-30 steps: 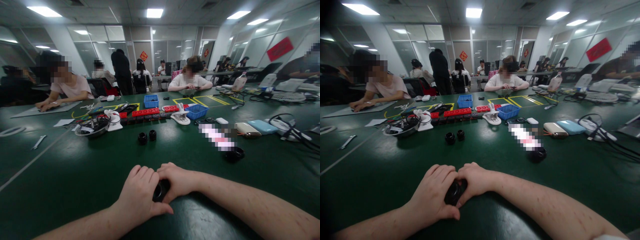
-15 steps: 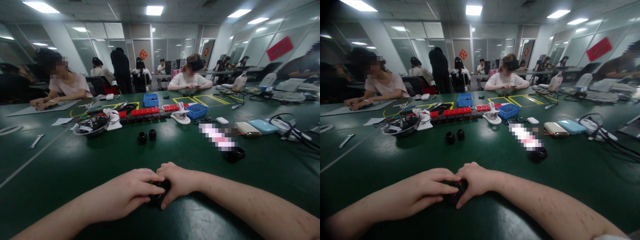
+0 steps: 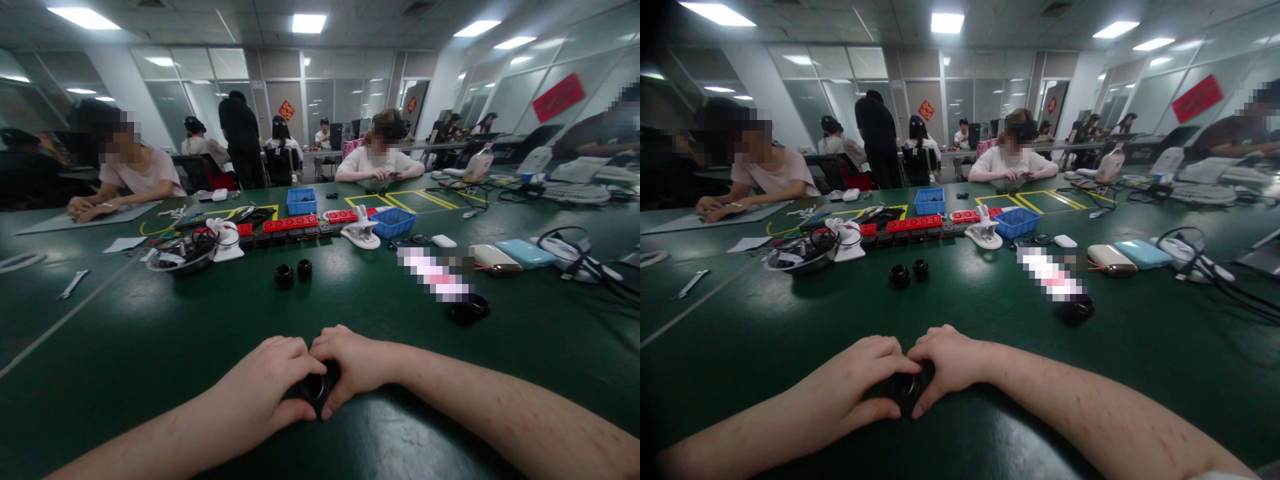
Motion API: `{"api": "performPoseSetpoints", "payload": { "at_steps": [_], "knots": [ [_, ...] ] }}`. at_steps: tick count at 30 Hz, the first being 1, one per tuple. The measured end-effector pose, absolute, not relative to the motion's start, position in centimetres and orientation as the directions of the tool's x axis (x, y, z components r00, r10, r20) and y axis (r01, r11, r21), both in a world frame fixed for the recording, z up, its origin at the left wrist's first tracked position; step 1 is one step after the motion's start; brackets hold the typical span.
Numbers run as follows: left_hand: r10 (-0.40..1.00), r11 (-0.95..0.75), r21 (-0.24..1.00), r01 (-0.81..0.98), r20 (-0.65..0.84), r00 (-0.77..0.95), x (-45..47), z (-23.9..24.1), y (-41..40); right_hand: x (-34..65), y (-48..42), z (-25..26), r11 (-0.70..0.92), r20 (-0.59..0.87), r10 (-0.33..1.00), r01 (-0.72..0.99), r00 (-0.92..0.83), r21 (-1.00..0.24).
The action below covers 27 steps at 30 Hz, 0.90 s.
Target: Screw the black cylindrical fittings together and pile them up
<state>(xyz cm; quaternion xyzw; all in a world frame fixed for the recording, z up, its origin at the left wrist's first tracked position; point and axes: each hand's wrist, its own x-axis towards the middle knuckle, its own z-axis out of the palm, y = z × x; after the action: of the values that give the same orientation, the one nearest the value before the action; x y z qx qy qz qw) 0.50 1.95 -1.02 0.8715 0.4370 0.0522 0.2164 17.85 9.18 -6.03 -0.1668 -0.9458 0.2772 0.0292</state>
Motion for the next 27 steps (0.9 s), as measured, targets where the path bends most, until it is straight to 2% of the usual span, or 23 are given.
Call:
{"api": "performPoseSetpoints", "payload": {
  "at_steps": [5,10,12,15,18,22,24,27],
  "knots": [
    [0.859,-0.487,0.307,0.818,-0.003,0.512,1.2,-2.4,1.6,17.8,9.2,-6.1,0.797,-0.052,0.342,0.319,-0.938,-0.513],
    [0.786,-0.556,0.053,0.829,0.359,0.504,1.8,-4.7,1.6,17.8,9.2,-6.1,0.799,-0.035,0.334,0.302,-0.942,-0.520],
    [0.760,-0.564,0.034,0.825,0.412,0.503,2.0,-5.4,1.7,17.8,9.2,-6.1,0.800,-0.036,0.331,0.301,-0.943,-0.519],
    [0.767,-0.596,0.168,0.785,0.406,0.496,1.7,-5.7,1.8,17.8,9.2,-6.1,0.791,-0.045,0.339,0.310,-0.940,-0.528],
    [0.744,-0.665,0.339,0.665,0.379,0.551,0.9,-4.7,2.1,17.9,9.2,-6.2,0.777,-0.030,0.349,0.307,-0.937,-0.550],
    [0.662,-0.674,0.552,0.492,0.156,0.733,-0.4,-2.0,2.6,17.9,9.2,-6.1,0.779,-0.030,0.342,0.301,-0.939,-0.550],
    [0.624,-0.632,0.609,0.479,0.032,0.781,-0.8,-0.9,2.8,17.9,9.2,-5.9,0.778,-0.048,0.338,0.308,-0.940,-0.548],
    [0.590,-0.613,0.611,0.501,-0.068,0.805,-0.9,-0.2,3.1,17.8,9.1,-5.8,0.774,-0.062,0.345,0.321,-0.937,-0.546]
  ]
}}
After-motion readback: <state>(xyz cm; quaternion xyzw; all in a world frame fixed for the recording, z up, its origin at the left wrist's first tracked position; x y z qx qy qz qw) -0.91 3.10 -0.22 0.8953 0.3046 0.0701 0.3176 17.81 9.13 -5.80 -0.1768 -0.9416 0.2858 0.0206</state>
